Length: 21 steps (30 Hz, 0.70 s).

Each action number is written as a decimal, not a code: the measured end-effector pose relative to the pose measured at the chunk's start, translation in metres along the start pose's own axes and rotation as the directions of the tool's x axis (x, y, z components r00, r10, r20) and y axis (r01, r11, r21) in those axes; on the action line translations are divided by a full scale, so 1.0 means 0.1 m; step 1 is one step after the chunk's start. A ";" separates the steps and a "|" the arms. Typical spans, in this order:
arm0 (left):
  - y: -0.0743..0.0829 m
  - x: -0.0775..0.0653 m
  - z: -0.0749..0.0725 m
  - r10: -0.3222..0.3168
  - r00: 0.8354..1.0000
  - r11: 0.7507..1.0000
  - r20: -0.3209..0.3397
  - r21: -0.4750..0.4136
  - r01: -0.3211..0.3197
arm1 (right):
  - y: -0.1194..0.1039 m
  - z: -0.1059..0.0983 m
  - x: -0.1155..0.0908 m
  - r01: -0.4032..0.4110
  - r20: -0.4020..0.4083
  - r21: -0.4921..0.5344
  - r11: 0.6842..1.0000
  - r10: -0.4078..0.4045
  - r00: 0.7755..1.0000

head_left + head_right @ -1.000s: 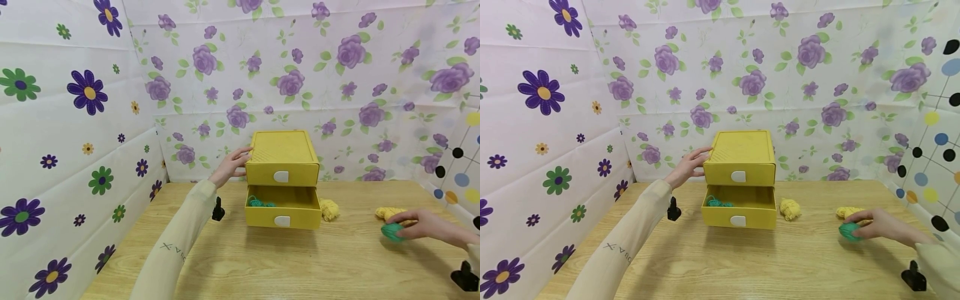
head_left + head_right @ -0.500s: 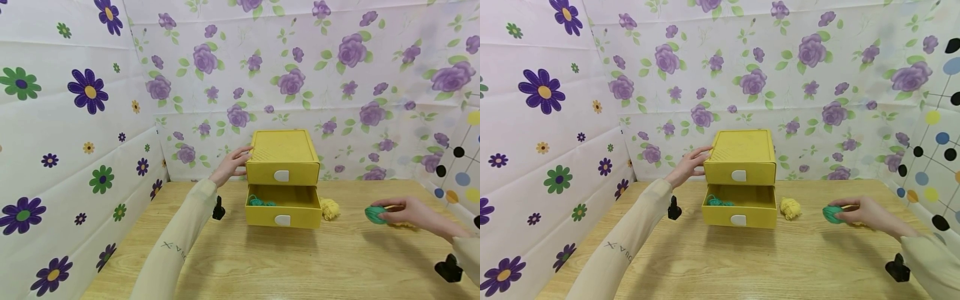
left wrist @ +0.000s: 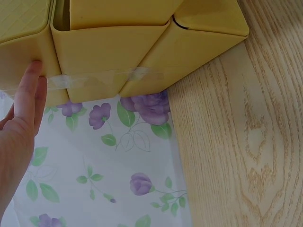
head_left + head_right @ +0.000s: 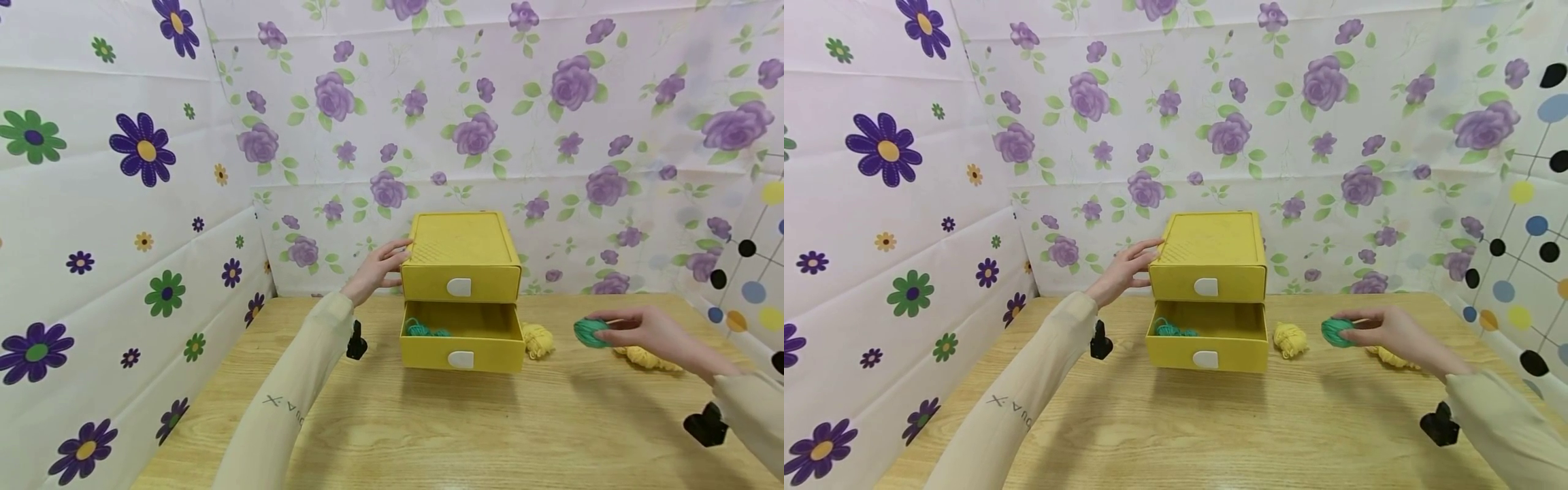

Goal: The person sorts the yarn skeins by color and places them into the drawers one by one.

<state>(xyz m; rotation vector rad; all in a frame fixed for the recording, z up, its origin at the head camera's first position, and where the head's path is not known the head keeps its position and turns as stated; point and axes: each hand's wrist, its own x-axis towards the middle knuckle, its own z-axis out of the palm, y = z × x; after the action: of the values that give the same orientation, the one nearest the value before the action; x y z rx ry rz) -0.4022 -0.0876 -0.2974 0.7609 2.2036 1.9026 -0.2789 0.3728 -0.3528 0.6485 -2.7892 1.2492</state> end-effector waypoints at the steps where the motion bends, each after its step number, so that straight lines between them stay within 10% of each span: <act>1: 0.00 0.00 0.00 0.000 1.000 1.000 -0.001 0.005 0.000 | -0.02 0.01 0.02 0.011 -0.015 -0.009 1.000 -0.012 1.000; 21: -0.01 0.00 -0.01 0.005 1.000 1.000 0.011 -0.002 -0.005 | -0.54 0.15 0.22 0.045 -0.116 -0.072 0.996 -0.053 0.992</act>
<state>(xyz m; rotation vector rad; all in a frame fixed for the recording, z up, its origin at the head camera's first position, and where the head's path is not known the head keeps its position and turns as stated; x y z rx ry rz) -0.4024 -0.0882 -0.2979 0.7753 2.1949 1.8985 -0.2769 0.3219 -0.3208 0.6137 -2.6905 1.1376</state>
